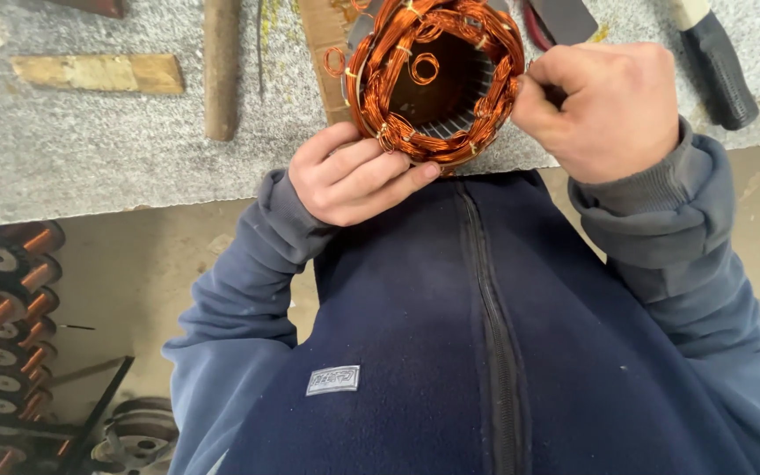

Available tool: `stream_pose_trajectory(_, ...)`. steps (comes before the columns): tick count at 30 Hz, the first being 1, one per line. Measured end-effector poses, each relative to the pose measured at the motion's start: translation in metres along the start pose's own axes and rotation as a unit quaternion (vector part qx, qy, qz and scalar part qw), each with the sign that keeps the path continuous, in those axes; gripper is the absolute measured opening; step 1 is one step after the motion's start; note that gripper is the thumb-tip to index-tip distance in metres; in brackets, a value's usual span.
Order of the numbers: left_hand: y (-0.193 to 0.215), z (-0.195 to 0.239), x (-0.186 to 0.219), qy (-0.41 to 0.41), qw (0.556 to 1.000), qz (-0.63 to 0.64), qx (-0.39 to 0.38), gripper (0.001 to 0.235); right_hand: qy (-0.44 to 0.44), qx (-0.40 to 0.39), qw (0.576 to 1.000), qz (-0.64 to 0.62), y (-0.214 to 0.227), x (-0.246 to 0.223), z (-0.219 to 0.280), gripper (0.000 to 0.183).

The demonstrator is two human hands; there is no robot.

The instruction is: Manually arranging and securing copper windings into the slots of an electric motor stator.

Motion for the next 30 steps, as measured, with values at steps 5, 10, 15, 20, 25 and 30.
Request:
stream_pose_trajectory(5, 0.035, -0.02, -0.013, 0.035, 0.992, 0.11, -0.041, 0.034, -0.027, 0.013, 1.0, 0.009, 0.019, 0.004, -0.012, 0.008)
stream_pose_trajectory(10, 0.039, -0.034, -0.044, 0.247, 0.954, 0.17, -0.002, 0.021, -0.064, 0.012, 0.995, -0.075, 0.015, 0.019, -0.009, 0.009)
stream_pose_trajectory(15, 0.006, -0.065, -0.083, 0.421, 0.874, 0.235, -0.06, 0.012, -0.015, 0.011, 0.976, -0.219, -0.002, 0.034, -0.04, 0.015)
stream_pose_trajectory(20, -0.012, -0.072, -0.104, 0.441, 0.838, 0.295, -0.13, 0.013, -0.009, -0.075, 0.946, -0.314, -0.018, 0.048, -0.07, 0.013)
stream_pose_trajectory(25, -0.017, -0.068, -0.114, 0.479, 0.8, 0.334, -0.142, 0.012, -0.038, -0.135, 0.928, -0.345, -0.022, 0.053, -0.084, 0.015)
stream_pose_trajectory(30, -0.02, -0.066, -0.119, 0.511, 0.772, 0.346, -0.151, 0.012, -0.013, -0.162, 0.923, -0.35, -0.025, 0.056, -0.092, 0.018)
Point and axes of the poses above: each hand's wrist, its own z-axis away from the middle knuckle, its own y-axis out of the back of the hand, x = y × z, the point moved 3 cm from there along -z, towards the middle knuckle, and after that the axes turned 1 degree about x, right-handed, at the moved point
